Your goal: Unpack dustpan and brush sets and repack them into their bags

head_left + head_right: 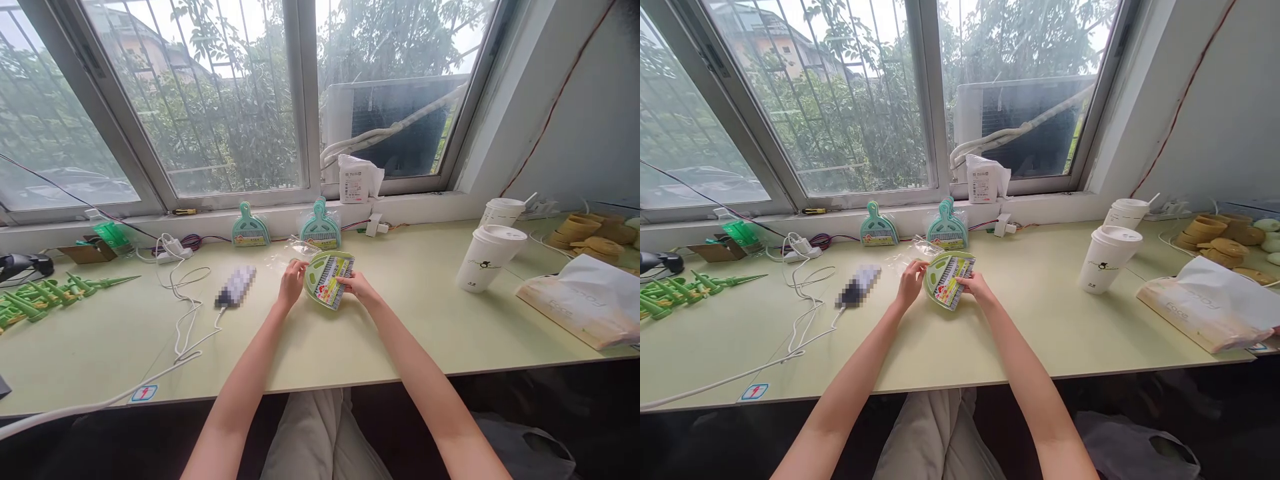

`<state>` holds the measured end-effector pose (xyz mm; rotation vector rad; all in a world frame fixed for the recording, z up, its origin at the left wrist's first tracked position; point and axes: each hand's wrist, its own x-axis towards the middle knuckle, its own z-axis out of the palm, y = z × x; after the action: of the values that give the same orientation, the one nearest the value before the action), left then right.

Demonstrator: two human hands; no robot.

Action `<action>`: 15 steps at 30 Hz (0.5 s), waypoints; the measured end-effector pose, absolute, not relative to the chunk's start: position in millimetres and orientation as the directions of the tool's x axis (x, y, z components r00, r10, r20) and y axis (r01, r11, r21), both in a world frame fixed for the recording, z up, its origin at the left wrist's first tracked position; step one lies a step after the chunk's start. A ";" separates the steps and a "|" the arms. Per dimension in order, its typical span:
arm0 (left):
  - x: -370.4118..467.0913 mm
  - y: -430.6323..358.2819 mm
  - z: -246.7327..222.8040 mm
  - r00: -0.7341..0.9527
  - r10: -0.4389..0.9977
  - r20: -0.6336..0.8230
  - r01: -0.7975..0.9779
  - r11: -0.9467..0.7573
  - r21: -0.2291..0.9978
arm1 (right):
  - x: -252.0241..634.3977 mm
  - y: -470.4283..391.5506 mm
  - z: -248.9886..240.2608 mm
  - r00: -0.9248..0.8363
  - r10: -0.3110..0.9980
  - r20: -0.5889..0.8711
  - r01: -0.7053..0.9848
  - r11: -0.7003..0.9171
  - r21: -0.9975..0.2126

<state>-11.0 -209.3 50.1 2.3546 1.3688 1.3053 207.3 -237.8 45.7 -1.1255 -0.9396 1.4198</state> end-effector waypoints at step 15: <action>8.6 -229.4 69.5 -0.406 0.812 0.420 0.245 -0.346 0.906 | 190.1 -236.5 39.2 0.061 0.998 -0.008 -0.499 0.024 -0.866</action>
<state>8.6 -229.4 69.5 1.3833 1.4648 1.8018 190.1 -236.5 39.2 -0.8397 -0.7791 1.3624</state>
